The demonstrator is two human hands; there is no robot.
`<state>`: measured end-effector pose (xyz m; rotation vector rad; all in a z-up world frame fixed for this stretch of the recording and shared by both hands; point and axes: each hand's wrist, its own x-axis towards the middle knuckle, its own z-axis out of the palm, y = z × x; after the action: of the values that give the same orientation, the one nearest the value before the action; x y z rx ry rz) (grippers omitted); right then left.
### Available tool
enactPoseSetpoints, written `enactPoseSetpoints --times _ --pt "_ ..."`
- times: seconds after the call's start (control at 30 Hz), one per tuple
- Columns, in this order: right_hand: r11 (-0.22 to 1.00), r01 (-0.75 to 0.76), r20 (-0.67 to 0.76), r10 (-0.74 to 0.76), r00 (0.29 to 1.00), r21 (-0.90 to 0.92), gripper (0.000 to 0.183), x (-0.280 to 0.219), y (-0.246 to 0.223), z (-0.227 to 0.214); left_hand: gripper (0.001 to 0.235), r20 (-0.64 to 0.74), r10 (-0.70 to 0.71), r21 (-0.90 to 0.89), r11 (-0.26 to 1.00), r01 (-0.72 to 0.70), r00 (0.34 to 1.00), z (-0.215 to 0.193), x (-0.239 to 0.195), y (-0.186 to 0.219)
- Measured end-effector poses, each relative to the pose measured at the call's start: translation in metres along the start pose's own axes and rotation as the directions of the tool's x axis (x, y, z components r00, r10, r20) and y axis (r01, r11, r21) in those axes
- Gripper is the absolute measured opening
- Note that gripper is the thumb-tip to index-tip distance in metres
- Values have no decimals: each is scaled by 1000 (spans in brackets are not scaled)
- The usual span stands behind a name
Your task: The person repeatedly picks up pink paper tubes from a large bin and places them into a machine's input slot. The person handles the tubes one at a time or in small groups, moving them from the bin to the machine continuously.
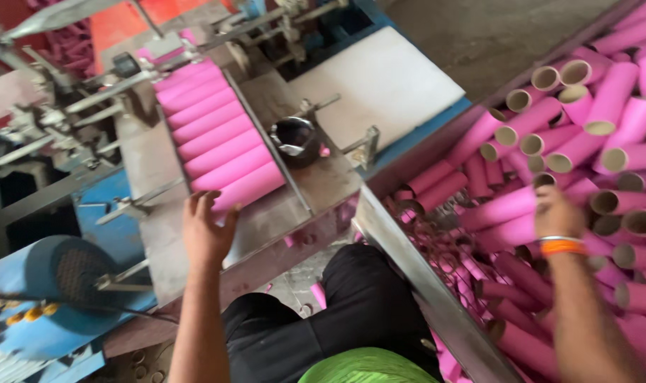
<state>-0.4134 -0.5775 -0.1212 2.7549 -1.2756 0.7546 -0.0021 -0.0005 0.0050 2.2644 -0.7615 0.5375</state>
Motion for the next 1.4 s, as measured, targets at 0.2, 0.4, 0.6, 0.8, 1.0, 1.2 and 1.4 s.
enactPoseSetpoints --times 0.2,0.4,0.6,0.8,1.0,1.2,1.4 --pt "755 221 -305 -29 952 617 7 76 -70 -104 41 -1 -96 -142 985 94 995 -2 -1 -1" --pt "104 44 -36 -73 997 994 35 84 -221 -117 37 83 -274 -229 931 286 958 9 -8 -18" --pt "144 -213 245 -269 932 966 41 64 -347 -76 28 4 -144 -247 959 140 990 6 -10 -19" --pt "352 -34 186 -409 893 935 31 24 -474 -9 70 83 338 -134 936 -325 938 -20 -7 2" --pt "632 69 247 -398 883 772 26 -4 -524 -13 70 432 242 80 949 -304 869 -11 -2 6" --pt "695 142 182 -371 911 705 25 36 -378 -24 56 425 107 207 955 -211 899 -7 -4 3" --pt "672 -384 437 100 894 633 30 -7 -106 8 60 287 162 115 973 -202 944 -5 -9 -5"
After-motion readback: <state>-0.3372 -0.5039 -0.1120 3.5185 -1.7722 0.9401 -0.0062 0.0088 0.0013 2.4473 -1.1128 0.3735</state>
